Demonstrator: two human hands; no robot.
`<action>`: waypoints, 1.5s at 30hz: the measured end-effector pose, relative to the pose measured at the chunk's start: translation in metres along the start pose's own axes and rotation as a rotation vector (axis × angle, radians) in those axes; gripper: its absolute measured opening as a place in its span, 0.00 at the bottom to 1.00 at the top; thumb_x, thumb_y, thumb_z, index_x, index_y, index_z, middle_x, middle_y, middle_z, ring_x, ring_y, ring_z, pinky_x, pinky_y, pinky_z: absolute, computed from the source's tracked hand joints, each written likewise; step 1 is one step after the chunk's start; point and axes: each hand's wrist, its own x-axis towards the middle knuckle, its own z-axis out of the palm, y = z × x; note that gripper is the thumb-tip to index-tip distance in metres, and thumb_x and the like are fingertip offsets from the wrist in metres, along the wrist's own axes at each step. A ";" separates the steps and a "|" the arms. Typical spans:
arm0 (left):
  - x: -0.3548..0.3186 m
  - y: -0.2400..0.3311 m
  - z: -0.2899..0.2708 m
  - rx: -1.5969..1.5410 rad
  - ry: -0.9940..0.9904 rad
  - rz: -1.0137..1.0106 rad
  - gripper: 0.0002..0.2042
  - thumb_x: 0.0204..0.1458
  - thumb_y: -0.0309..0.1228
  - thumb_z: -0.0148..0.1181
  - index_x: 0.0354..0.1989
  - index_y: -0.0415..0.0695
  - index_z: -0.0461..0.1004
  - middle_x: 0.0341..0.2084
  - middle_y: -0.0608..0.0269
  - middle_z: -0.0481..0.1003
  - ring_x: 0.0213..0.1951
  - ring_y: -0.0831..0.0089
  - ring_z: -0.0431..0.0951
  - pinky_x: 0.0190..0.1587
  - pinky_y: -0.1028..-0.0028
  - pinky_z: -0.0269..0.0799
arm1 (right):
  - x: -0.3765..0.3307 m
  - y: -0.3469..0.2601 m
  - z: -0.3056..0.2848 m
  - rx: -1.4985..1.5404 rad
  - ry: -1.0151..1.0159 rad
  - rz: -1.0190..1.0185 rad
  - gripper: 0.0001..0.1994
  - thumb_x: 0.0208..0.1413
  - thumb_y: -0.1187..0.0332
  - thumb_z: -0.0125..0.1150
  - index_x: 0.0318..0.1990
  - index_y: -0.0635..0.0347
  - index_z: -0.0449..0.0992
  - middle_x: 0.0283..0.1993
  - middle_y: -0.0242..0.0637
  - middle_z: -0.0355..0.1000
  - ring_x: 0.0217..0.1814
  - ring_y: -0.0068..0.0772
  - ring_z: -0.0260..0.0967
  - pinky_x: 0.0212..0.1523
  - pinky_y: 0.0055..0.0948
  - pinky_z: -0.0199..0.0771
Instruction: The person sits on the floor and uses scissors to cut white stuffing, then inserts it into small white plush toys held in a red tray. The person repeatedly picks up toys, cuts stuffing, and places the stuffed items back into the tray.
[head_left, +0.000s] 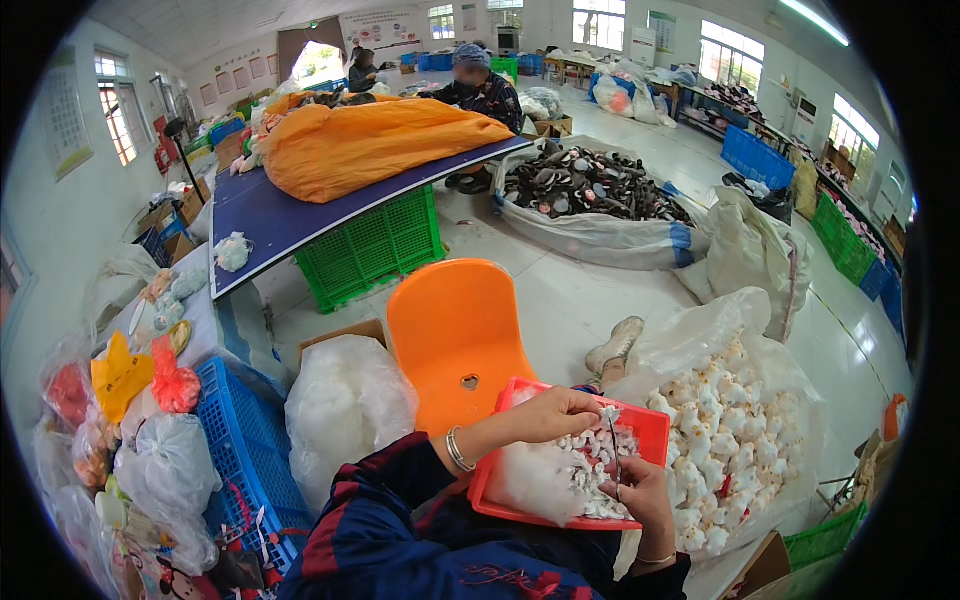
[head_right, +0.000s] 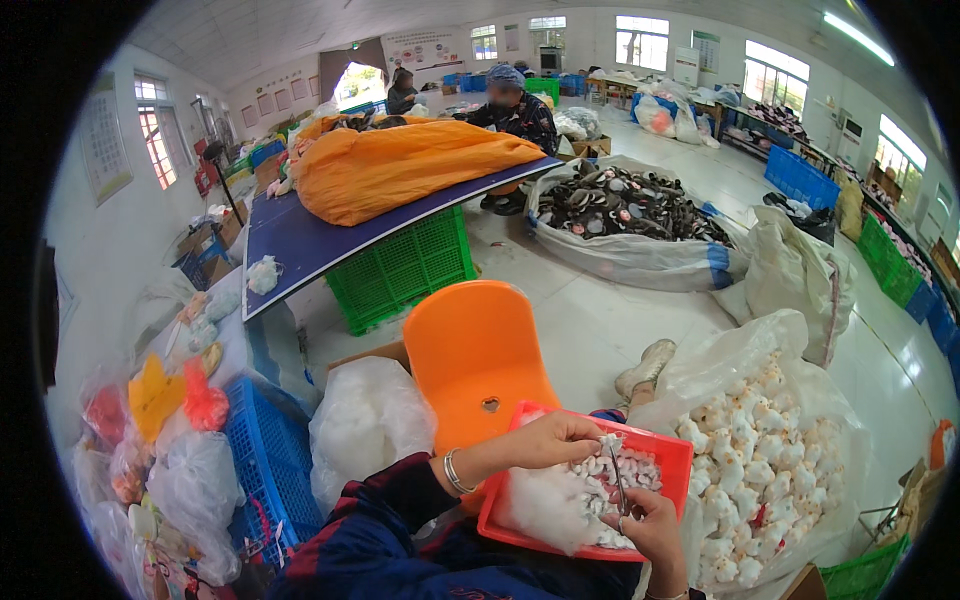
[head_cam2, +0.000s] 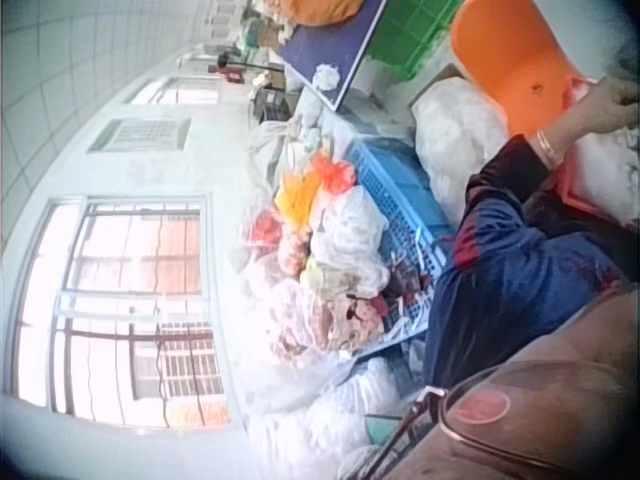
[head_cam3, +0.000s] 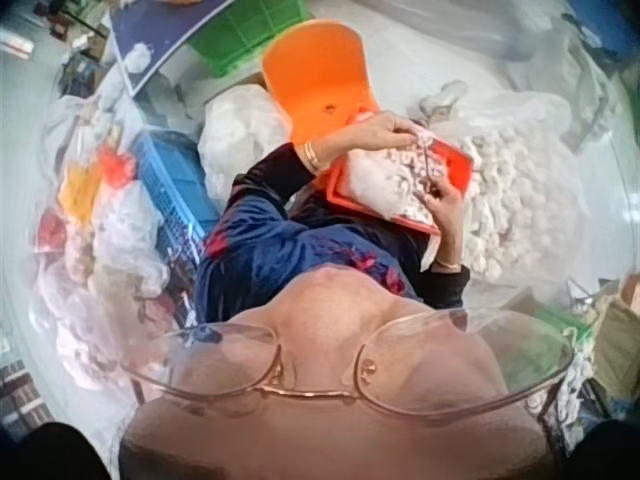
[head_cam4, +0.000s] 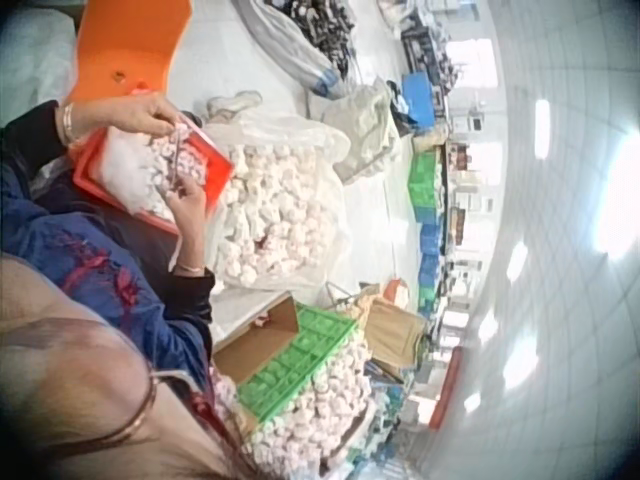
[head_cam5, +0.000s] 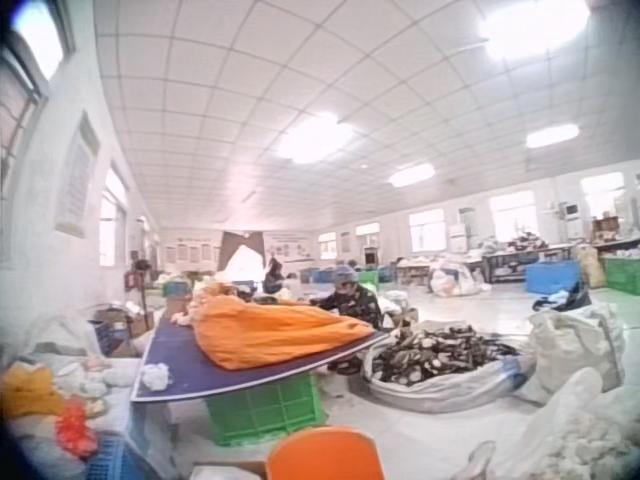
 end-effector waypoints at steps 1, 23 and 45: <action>0.000 0.000 0.001 -0.001 0.009 0.002 0.09 0.65 0.33 0.56 0.42 0.39 0.78 0.25 0.74 0.72 0.29 0.85 0.71 0.33 0.78 0.69 | -0.001 0.002 -0.002 0.001 -0.001 -0.002 0.16 0.42 0.69 0.81 0.39 0.61 0.83 0.24 0.19 0.70 0.26 0.11 0.58 0.27 0.19 0.57; 0.014 0.022 0.016 -0.146 0.101 0.007 0.15 0.66 0.39 0.58 0.51 0.40 0.81 0.31 0.74 0.77 0.33 0.87 0.72 0.36 0.80 0.70 | -0.007 -0.002 -0.013 -0.031 0.015 -0.012 0.16 0.41 0.67 0.80 0.39 0.60 0.85 0.25 0.20 0.71 0.27 0.13 0.58 0.29 0.20 0.59; 0.001 0.025 0.013 -0.041 -0.357 -0.033 0.12 0.61 0.35 0.60 0.49 0.43 0.80 0.28 0.69 0.78 0.24 0.84 0.71 0.27 0.78 0.68 | -0.013 -0.018 -0.023 -0.166 -0.244 -0.118 0.18 0.42 0.69 0.81 0.41 0.64 0.83 0.30 0.32 0.77 0.32 0.23 0.72 0.38 0.26 0.72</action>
